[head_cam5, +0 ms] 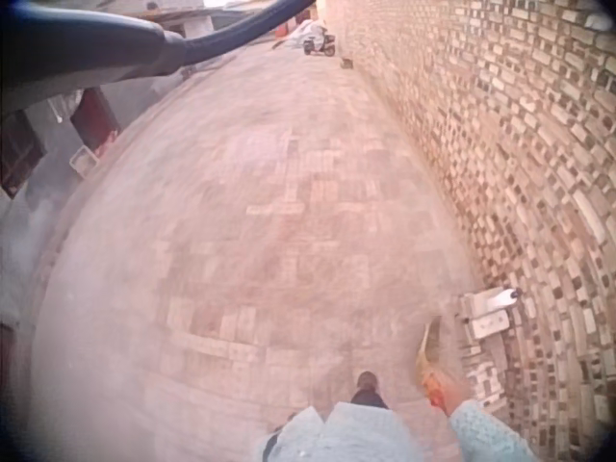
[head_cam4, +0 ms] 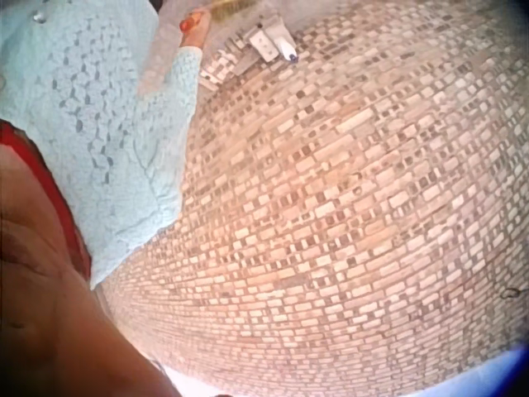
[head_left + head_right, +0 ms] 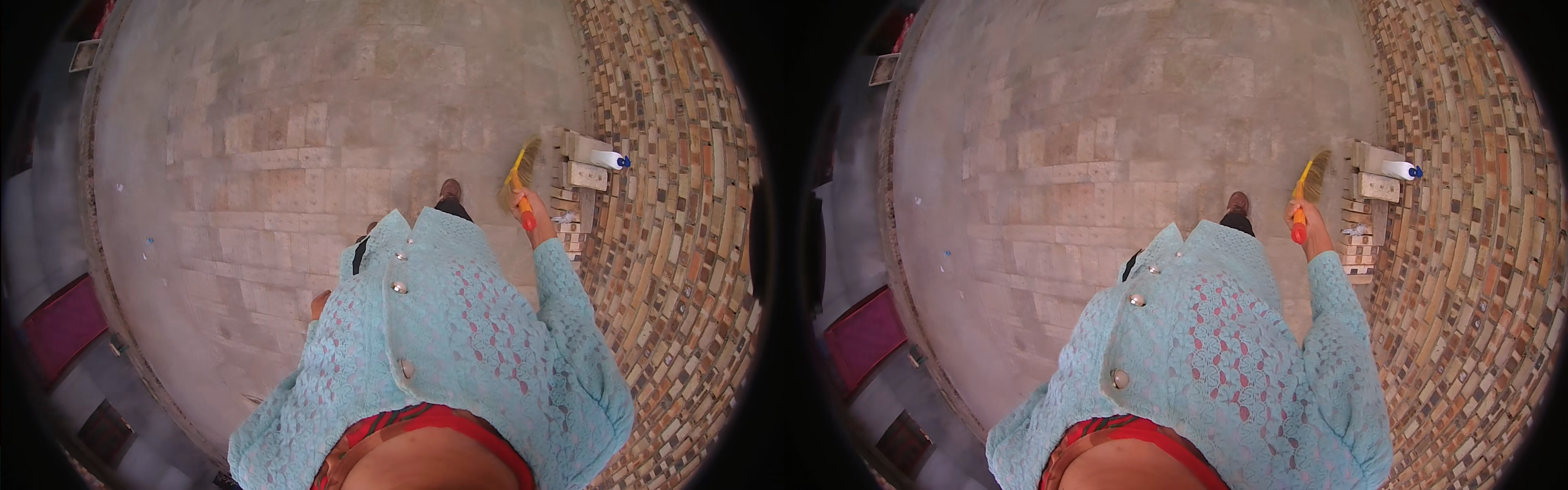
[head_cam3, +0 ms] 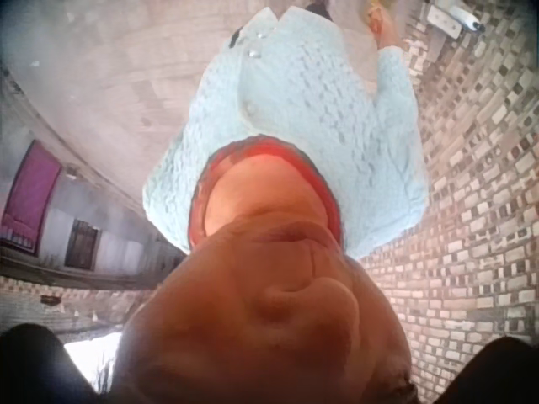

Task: The person sweeps a concrete rooftop terrace using a long-handled broom. They move around the area, sweeping debris toward the edges and into a pile.

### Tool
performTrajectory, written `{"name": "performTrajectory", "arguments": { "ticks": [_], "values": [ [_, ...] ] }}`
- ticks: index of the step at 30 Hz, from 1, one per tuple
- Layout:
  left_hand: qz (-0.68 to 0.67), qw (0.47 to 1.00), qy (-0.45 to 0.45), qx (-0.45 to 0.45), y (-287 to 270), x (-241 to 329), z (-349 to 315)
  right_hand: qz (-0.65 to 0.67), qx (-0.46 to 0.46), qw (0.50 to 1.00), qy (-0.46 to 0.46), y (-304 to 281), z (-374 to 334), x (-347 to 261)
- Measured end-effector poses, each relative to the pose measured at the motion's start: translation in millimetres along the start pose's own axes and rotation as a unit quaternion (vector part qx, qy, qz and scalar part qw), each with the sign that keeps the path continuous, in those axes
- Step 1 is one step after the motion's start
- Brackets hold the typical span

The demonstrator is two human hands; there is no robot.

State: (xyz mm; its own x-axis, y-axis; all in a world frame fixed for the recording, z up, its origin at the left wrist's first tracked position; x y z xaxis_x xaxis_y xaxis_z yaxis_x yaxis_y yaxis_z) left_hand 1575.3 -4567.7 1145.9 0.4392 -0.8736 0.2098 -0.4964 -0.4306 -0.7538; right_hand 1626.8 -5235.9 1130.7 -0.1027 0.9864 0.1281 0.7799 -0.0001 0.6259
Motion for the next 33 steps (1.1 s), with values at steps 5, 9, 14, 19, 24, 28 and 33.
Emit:
{"name": "performTrajectory", "arguments": {
  "ticks": [5, 9, 14, 19, 24, 28, 33],
  "values": [
    [0.182, 0.960, 0.211, -0.007, 19.5, 56.5, -4.9, 0.032, -0.051, 0.988, 0.143, 64.1, 22.9, 54.0],
    [-0.236, 0.967, -0.083, -0.043, -1.1, 121.3, -4.2, 0.032, -0.135, 0.979, 0.148, 114.7, -6.9, 47.2],
    [-0.328, 0.935, -0.129, -0.032, -46.1, 237.6, -22.2, -0.071, -0.123, 0.989, 0.049, 110.8, -43.9, 2.3],
    [-0.296, 0.946, -0.125, -0.044, -48.3, 263.0, -12.3, -0.128, -0.043, 0.988, -0.077, 64.8, -69.0, -54.0],
    [-0.246, 0.963, -0.098, -0.051, -49.7, 328.8, -7.6, -0.093, 0.046, 0.990, -0.094, 3.2, -28.8, -118.4],
    [-0.246, 0.966, -0.055, -0.054, -56.9, 393.2, -6.1, 0.028, 0.070, 0.994, -0.082, 0.5, 3.6, -154.9],
    [-0.213, 0.974, -0.067, -0.021, -66.7, 408.3, -12.4, -0.038, -0.016, 0.999, -0.002, 38.8, 31.6, -143.8]
  ]
}}
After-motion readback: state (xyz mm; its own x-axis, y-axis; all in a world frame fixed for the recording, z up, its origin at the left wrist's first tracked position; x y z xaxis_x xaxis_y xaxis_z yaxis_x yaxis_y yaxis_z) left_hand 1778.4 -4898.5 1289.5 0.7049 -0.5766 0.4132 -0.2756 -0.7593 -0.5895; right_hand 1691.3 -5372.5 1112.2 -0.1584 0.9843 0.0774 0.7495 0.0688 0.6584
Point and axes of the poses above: each hand's wrist, its own z-axis towards the middle knuckle, its own y-axis out of the palm, x = y × z, the point moved 10 cm from there along z, towards the middle knuckle, and after that the axes turned 3 degrees about z, right-handed, at the moved point
